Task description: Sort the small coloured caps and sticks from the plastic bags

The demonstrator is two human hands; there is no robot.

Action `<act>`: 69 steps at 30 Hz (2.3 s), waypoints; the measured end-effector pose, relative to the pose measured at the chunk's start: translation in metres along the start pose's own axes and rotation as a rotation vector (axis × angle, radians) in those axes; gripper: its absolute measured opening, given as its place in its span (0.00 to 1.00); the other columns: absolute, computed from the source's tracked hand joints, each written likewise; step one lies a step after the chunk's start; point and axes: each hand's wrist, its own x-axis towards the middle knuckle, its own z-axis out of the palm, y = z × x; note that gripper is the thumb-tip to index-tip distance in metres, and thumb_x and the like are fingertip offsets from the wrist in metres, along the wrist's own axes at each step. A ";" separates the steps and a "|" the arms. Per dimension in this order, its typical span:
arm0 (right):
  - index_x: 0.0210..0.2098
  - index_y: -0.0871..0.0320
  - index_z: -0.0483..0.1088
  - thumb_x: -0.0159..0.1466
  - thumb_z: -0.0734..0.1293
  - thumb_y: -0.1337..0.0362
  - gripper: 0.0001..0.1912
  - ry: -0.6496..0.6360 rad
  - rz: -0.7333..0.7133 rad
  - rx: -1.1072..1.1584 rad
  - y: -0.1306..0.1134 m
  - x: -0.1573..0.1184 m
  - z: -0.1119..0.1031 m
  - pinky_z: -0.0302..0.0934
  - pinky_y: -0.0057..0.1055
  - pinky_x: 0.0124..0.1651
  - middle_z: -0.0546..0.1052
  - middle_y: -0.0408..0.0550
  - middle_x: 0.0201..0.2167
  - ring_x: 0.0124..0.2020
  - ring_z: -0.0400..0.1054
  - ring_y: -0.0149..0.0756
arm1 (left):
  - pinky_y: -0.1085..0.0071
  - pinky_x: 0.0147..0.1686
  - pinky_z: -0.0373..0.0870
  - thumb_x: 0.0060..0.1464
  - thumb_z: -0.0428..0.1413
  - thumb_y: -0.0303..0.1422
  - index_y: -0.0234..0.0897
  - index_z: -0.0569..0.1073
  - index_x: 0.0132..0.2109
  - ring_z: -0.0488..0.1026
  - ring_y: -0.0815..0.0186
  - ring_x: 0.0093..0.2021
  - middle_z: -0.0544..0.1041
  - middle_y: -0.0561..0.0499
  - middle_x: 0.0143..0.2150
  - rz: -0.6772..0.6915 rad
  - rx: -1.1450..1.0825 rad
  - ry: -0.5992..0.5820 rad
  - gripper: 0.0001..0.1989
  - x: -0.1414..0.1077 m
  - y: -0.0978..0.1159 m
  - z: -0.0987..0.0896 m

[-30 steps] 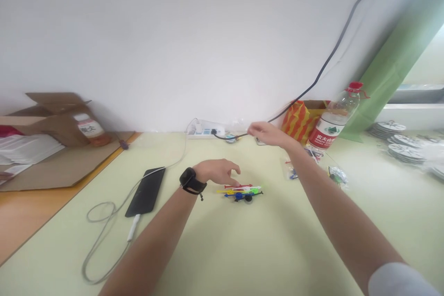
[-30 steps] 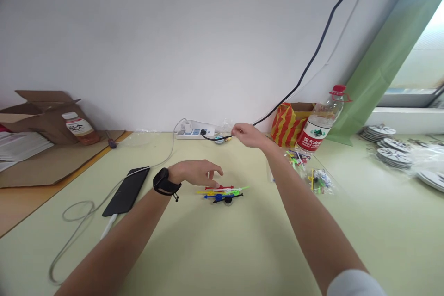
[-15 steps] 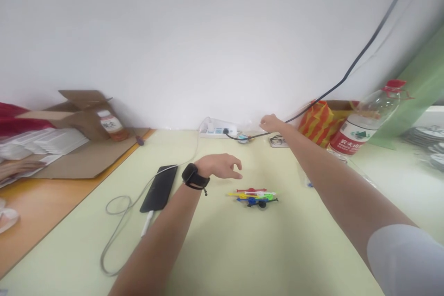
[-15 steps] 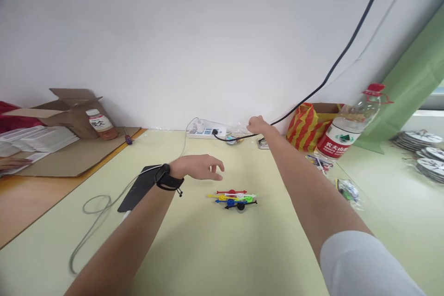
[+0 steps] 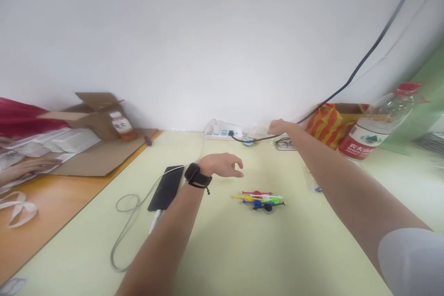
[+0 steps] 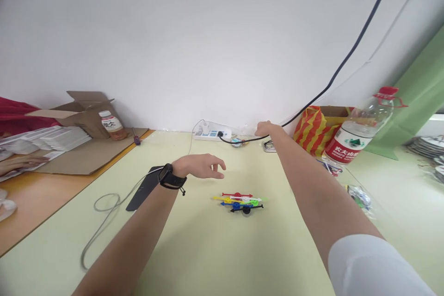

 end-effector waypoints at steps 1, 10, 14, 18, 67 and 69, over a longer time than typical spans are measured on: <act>0.43 0.57 0.79 0.57 0.73 0.56 0.17 0.017 0.000 0.018 -0.001 0.000 -0.001 0.65 0.45 0.52 0.79 0.59 0.43 0.50 0.71 0.53 | 0.67 0.42 0.68 0.55 0.58 0.53 0.44 0.77 0.55 0.76 0.56 0.50 0.80 0.46 0.51 0.004 -0.002 0.007 0.26 0.000 -0.002 0.000; 0.48 0.60 0.72 0.64 0.61 0.69 0.14 0.447 -0.086 0.306 -0.017 -0.044 -0.044 0.65 0.36 0.51 0.76 0.57 0.49 0.48 0.70 0.43 | 0.67 0.41 0.71 0.61 0.55 0.50 0.40 0.74 0.55 0.76 0.60 0.44 0.78 0.46 0.51 0.115 -0.196 0.470 0.23 -0.006 -0.003 -0.011; 0.48 0.53 0.69 0.63 0.67 0.62 0.14 0.614 -0.209 0.744 -0.035 -0.110 -0.056 0.68 0.37 0.45 0.74 0.50 0.44 0.44 0.70 0.40 | 0.65 0.51 0.70 0.63 0.55 0.50 0.44 0.62 0.68 0.72 0.58 0.55 0.70 0.43 0.63 0.158 -0.321 0.797 0.31 -0.005 0.011 -0.012; 0.49 0.52 0.70 0.58 0.75 0.55 0.22 0.330 -0.242 1.055 -0.054 -0.175 -0.043 0.69 0.41 0.49 0.74 0.49 0.45 0.44 0.72 0.41 | 0.63 0.54 0.70 0.59 0.59 0.52 0.47 0.54 0.72 0.70 0.56 0.59 0.66 0.40 0.68 0.194 -0.492 0.814 0.40 -0.003 0.021 -0.011; 0.35 0.57 0.76 0.64 0.70 0.49 0.17 -0.218 -0.333 0.741 -0.065 -0.208 -0.043 0.58 0.30 0.31 0.75 0.45 0.29 0.30 0.65 0.34 | 0.68 0.39 0.74 0.60 0.61 0.46 0.36 0.81 0.40 0.78 0.62 0.38 0.82 0.46 0.35 0.327 -0.628 0.378 0.16 -0.008 0.029 0.007; 0.34 0.57 0.75 0.63 0.71 0.49 0.17 -0.238 -0.312 0.798 -0.062 -0.208 -0.043 0.59 0.30 0.31 0.75 0.45 0.29 0.31 0.67 0.35 | 0.68 0.39 0.74 0.60 0.61 0.46 0.36 0.80 0.40 0.78 0.63 0.36 0.82 0.46 0.34 0.324 -0.652 0.395 0.16 -0.010 0.026 0.004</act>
